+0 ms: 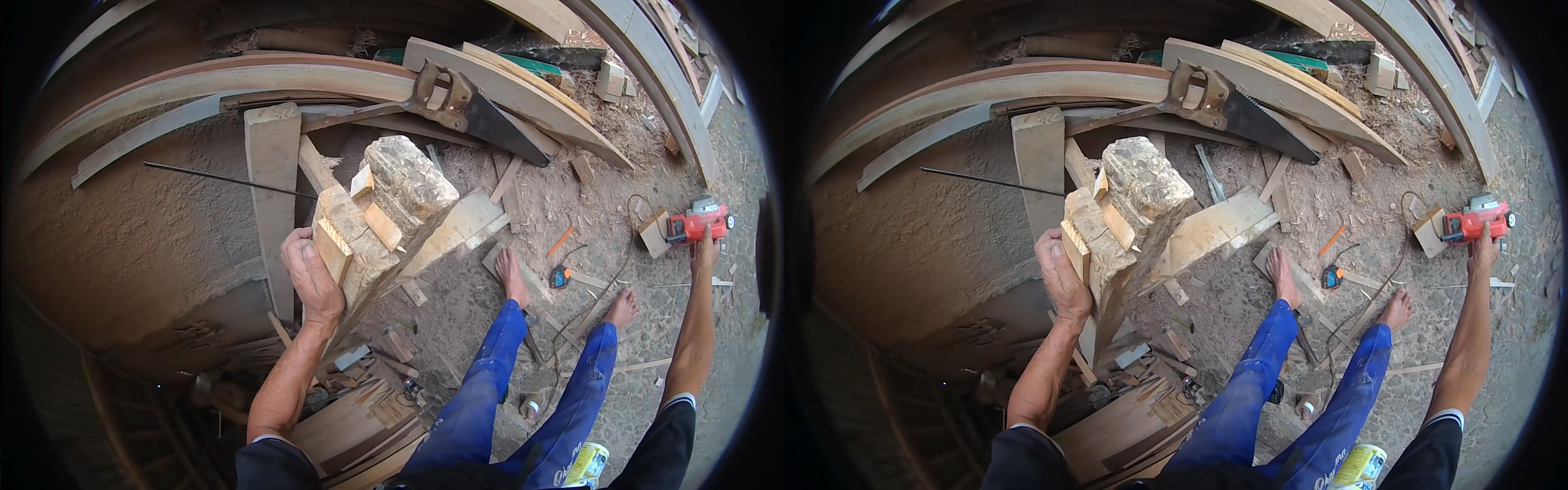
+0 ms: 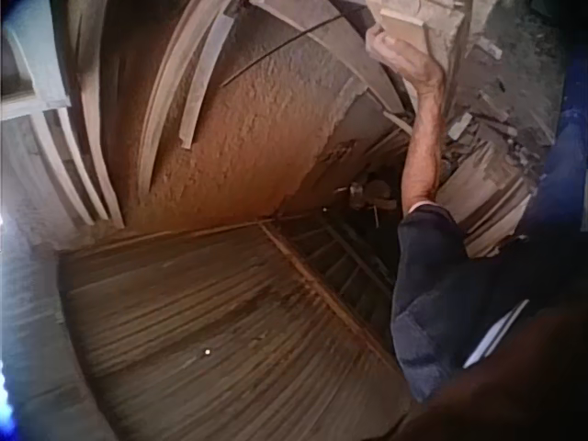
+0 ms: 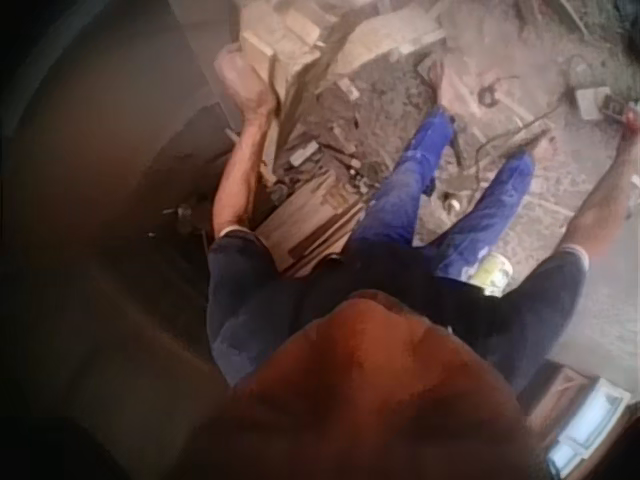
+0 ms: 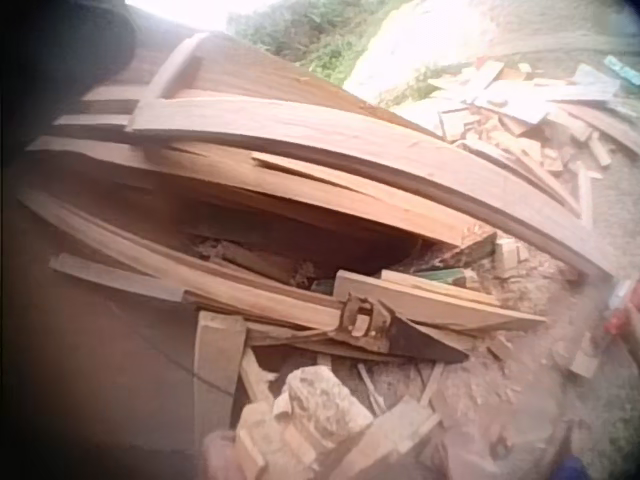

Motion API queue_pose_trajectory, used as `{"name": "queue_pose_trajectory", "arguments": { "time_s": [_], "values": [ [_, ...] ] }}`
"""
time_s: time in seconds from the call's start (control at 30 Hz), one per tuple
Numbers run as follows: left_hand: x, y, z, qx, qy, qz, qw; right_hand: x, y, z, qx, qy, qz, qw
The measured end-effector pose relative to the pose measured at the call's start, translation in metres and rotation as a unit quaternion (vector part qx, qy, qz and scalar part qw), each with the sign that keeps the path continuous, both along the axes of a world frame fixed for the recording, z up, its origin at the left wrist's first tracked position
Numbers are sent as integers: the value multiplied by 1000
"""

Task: The person uses a circular saw and a hand saw to cut a wooden plank in a cluttered workshop. They repeatedly switch between the two tools to make cuts and adjust the wood position.

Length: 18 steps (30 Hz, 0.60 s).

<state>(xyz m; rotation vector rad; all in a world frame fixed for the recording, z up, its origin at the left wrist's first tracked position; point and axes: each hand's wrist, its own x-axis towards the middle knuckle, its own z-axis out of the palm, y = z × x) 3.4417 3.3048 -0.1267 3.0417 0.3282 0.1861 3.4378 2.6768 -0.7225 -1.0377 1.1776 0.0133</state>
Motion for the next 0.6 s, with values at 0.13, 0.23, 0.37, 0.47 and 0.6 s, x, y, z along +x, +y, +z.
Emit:
{"name": "queue_pose_trajectory", "arguments": {
  "time_s": [0.13,0.23,0.37,0.47,0.6],
  "values": [
    [4,-1,-3,-13,-2,2,1000,18,-4,-40,-36,-22,-4,999],
    [3,0,-5,-17,-22,6,1000,6,-1,-27,32,45,-39,998],
    [2,3,-5,17,-26,-23,999,-38,25,74,34,0,-31,999],
    [3,1,-3,27,-44,-36,998,-73,69,198,142,-16,39,989],
    [1,1,-5,33,-72,-6,997,-104,139,372,142,14,151,978]
  ]
}}
